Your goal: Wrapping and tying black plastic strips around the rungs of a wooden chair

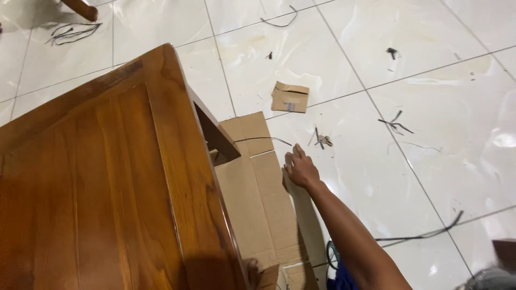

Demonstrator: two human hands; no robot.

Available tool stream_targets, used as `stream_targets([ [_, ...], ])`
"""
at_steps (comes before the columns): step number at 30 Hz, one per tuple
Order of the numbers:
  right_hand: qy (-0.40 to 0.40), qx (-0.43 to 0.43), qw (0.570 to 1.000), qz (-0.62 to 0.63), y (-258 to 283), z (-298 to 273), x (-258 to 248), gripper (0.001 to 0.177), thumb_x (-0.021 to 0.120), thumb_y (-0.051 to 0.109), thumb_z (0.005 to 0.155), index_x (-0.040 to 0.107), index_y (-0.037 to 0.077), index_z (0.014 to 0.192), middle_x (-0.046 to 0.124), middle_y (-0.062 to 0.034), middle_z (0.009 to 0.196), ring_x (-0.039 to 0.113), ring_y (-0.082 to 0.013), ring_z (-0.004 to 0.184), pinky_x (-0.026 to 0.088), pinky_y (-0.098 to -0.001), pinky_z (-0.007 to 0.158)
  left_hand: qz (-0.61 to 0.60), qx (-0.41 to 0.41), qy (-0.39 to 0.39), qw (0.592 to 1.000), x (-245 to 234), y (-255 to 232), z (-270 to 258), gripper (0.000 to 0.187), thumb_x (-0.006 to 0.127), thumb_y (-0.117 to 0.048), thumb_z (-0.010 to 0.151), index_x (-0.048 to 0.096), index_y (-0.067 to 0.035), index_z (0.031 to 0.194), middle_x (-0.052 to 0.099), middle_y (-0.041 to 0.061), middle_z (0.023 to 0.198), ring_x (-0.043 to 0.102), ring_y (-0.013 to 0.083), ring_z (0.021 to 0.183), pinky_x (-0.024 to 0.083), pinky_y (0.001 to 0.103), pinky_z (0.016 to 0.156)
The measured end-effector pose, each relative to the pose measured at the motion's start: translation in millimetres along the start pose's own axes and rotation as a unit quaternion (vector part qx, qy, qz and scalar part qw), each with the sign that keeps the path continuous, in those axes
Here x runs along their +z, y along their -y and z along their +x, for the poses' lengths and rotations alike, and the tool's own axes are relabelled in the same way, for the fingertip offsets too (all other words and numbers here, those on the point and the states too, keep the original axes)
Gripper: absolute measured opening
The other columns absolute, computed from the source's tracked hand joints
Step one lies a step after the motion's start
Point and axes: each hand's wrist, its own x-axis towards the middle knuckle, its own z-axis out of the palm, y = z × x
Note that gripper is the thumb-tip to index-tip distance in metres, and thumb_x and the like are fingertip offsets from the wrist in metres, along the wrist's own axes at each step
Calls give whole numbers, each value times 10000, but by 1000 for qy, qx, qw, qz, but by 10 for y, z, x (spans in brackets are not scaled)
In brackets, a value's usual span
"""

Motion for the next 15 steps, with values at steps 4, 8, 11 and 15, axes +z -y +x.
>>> stream_targets([
  [4, 4, 1, 1000, 29, 64, 302, 112, 514, 453, 318, 1034, 499, 182, 1527, 189, -106, 1710, 466, -532, 1369, 458, -588, 1137, 0, -4, -40, 999, -209, 174, -93, 332, 565, -426, 919, 705, -136, 995, 707, 68, 863, 624, 282, 740, 489, 442, 696],
  [8, -14, -13, 999, 28, -42, 514, 266, 565, 411, 249, 1006, 444, 219, 1569, 223, -106, 1698, 504, -554, 1317, 457, -596, 1138, -3, 2, -82, 997, -354, 258, -148, 309, 576, -406, 907, 701, -134, 981, 704, 72, 862, 622, 292, 742, 486, 448, 695],
  [11, -29, -33, 999, 14, -116, 492, 382, 636, 419, 144, 936, 419, 154, 1572, 260, -135, 1670, 554, -572, 1240, 505, -602, 1077, -11, 8, -117, 993, -249, -42, 144, 291, 584, -390, 898, 698, -132, 971, 701, 75, 862, 620, 298, 743, 484, 451, 694],
  [15, -41, -67, 997, -11, -181, 212, 554, 605, 449, 101, 931, 440, 62, 1535, 313, -169, 1619, 612, -570, 1160, 566, -615, 962, -22, 15, -159, 987, 33, -245, 446, 268, 595, -370, 887, 694, -130, 957, 698, 79, 861, 618, 308, 745, 481, 457, 693],
])
